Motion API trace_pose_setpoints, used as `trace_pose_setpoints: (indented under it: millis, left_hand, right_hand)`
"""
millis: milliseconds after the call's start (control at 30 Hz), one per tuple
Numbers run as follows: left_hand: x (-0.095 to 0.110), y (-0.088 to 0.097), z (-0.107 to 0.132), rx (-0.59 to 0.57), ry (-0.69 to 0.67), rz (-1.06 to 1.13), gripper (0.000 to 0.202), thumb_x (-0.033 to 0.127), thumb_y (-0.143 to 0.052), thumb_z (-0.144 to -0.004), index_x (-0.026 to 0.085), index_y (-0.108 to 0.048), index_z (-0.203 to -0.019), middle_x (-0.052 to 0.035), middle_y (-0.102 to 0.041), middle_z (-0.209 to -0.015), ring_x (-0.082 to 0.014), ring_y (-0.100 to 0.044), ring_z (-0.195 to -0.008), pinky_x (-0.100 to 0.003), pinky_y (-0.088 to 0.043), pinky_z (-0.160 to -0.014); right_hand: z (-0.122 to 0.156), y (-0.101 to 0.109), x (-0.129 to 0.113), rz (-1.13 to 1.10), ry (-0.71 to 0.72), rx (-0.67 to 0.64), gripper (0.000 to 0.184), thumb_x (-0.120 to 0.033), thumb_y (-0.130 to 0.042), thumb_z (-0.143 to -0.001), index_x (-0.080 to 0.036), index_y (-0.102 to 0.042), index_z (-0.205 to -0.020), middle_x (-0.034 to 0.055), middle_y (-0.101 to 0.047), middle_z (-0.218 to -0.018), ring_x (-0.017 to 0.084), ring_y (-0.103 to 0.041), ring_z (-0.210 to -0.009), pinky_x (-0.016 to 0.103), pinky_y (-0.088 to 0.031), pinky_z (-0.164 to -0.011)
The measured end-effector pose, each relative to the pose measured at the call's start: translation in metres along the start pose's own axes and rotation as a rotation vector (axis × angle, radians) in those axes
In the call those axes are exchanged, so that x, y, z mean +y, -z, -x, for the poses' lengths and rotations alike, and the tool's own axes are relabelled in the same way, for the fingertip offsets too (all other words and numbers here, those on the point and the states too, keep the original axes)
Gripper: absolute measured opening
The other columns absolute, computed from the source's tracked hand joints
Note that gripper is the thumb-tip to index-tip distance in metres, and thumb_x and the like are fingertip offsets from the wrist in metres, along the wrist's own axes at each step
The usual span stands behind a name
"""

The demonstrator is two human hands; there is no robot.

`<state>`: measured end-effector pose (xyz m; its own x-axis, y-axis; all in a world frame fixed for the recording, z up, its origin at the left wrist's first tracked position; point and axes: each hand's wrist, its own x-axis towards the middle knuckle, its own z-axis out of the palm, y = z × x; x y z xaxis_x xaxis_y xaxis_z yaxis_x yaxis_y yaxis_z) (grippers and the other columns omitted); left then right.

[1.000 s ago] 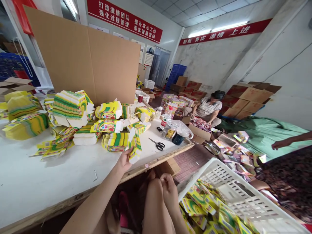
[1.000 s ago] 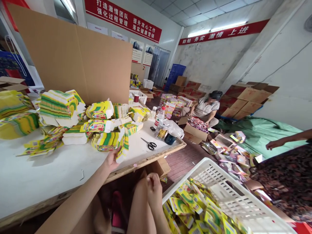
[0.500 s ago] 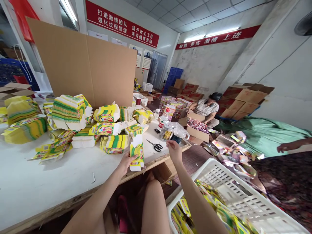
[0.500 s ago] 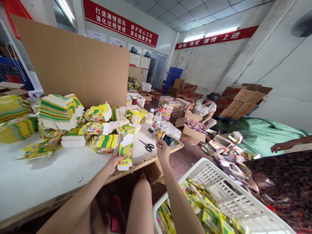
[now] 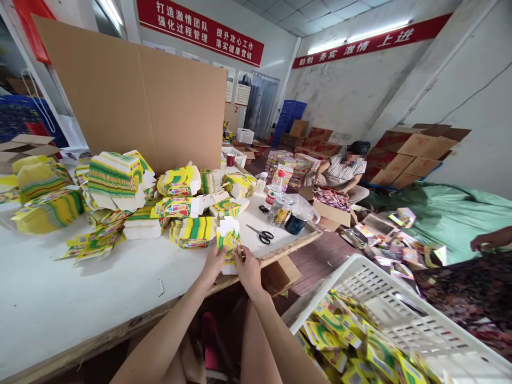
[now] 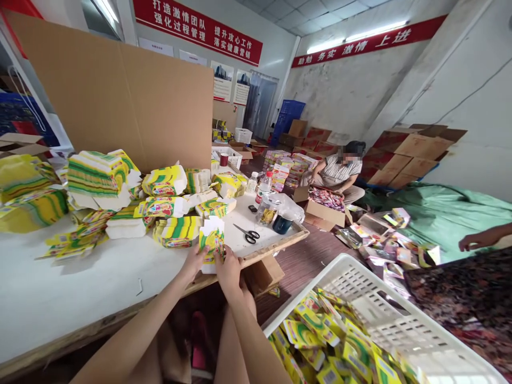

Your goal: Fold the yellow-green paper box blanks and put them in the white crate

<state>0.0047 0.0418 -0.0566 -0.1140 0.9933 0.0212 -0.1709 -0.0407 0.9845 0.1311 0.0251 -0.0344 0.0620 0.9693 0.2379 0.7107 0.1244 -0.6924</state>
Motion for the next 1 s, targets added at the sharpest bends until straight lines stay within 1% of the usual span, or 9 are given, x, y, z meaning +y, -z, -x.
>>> trace_pose_setpoints:
  millis: [133,233,333,467,567,667,833,900,1000]
  left_hand:
    - [0.001,0.002,-0.008,0.086,-0.118,-0.149,0.036,0.036,-0.062,-0.093,0.018,-0.062,-0.124,-0.0131,-0.066,-0.128,-0.0290,-0.059,-0.123,-0.048,-0.044,-0.108]
    - [0.001,0.001,-0.011,0.126,-0.162,-0.259,0.040,0.034,-0.064,-0.091,0.020,-0.060,-0.129,-0.0128,-0.061,-0.136,-0.0308,-0.052,-0.131,-0.053,-0.038,-0.112]
    - [0.001,0.003,-0.008,0.146,-0.173,-0.343,0.036,0.033,-0.064,-0.093,0.017,-0.061,-0.125,-0.0111,-0.062,-0.131,-0.0293,-0.057,-0.123,-0.055,-0.044,-0.106]
    - [0.004,0.008,-0.003,0.197,-0.150,-0.387,0.029,0.032,-0.063,-0.094,0.016,-0.063,-0.118,-0.0093,-0.065,-0.123,-0.0251,-0.064,-0.109,-0.049,-0.053,-0.094]
    - [0.010,0.008,0.001,0.232,-0.140,-0.352,0.028,0.032,-0.063,-0.094,0.016,-0.063,-0.117,-0.0090,-0.065,-0.121,-0.0242,-0.065,-0.106,-0.046,-0.055,-0.091]
    - [0.022,0.005,0.010,0.222,-0.135,-0.263,0.023,0.033,-0.064,-0.093,0.015,-0.065,-0.108,-0.0074,-0.068,-0.111,-0.0219,-0.066,-0.098,-0.043,-0.056,-0.087]
    - [0.054,0.008,0.059,0.017,-0.068,-0.061,0.035,0.050,-0.074,-0.078,0.016,-0.067,-0.075,-0.0045,-0.071,-0.076,-0.0220,-0.068,-0.079,-0.035,-0.055,-0.077]
    - [0.068,0.010,0.086,-0.109,-0.031,-0.001,0.038,0.054,-0.076,-0.075,0.016,-0.072,-0.079,-0.0072,-0.075,-0.081,-0.0244,-0.070,-0.083,-0.035,-0.056,-0.079]
    - [0.081,0.008,0.122,-0.379,0.044,0.167,0.048,0.056,-0.074,-0.078,0.017,-0.075,-0.105,-0.0127,-0.077,-0.103,-0.0298,-0.070,-0.098,-0.042,-0.053,-0.092]
  right_hand:
    - [-0.001,-0.005,-0.003,0.032,-0.017,0.007,0.035,-0.036,-0.056,-0.094,-0.016,-0.065,-0.121,0.0110,-0.079,-0.094,0.030,-0.072,-0.094,0.042,-0.036,-0.096]
    - [0.001,-0.007,-0.003,0.037,-0.022,0.018,0.030,-0.034,-0.055,-0.094,-0.017,-0.066,-0.116,0.0112,-0.078,-0.093,0.030,-0.071,-0.096,0.041,-0.034,-0.097]
    - [0.002,-0.008,-0.003,0.011,-0.038,0.042,0.027,-0.032,-0.056,-0.092,-0.016,-0.067,-0.112,0.0112,-0.078,-0.088,0.031,-0.070,-0.096,0.043,-0.033,-0.097]
    - [0.001,-0.007,-0.005,-0.085,-0.062,0.101,0.021,-0.030,-0.058,-0.088,-0.017,-0.067,-0.101,0.0122,-0.076,-0.090,0.033,-0.068,-0.097,0.045,-0.032,-0.098]
    - [0.002,-0.002,-0.008,-0.207,-0.080,0.166,0.019,-0.034,-0.061,-0.083,-0.019,-0.067,-0.092,0.0151,-0.074,-0.099,0.035,-0.063,-0.104,0.049,-0.033,-0.099]
    - [0.006,0.007,-0.012,-0.391,-0.102,0.202,0.023,-0.040,-0.061,-0.081,-0.019,-0.066,-0.089,0.0141,-0.072,-0.095,0.033,-0.064,-0.096,0.048,-0.041,-0.093]
    - [0.040,0.034,-0.011,-0.780,-0.144,0.144,0.031,-0.049,-0.067,-0.080,-0.020,-0.066,-0.091,0.0079,-0.074,-0.084,0.024,-0.068,-0.077,0.037,-0.053,-0.075]
    - [0.066,0.043,-0.009,-0.913,-0.178,0.095,0.030,-0.048,-0.073,-0.078,-0.020,-0.069,-0.089,0.0061,-0.074,-0.080,0.022,-0.069,-0.073,0.035,-0.054,-0.071]
    - [0.108,0.054,-0.007,-1.072,-0.222,0.027,0.026,-0.045,-0.077,-0.079,-0.020,-0.072,-0.085,0.0055,-0.075,-0.081,0.021,-0.069,-0.073,0.032,-0.055,-0.068]
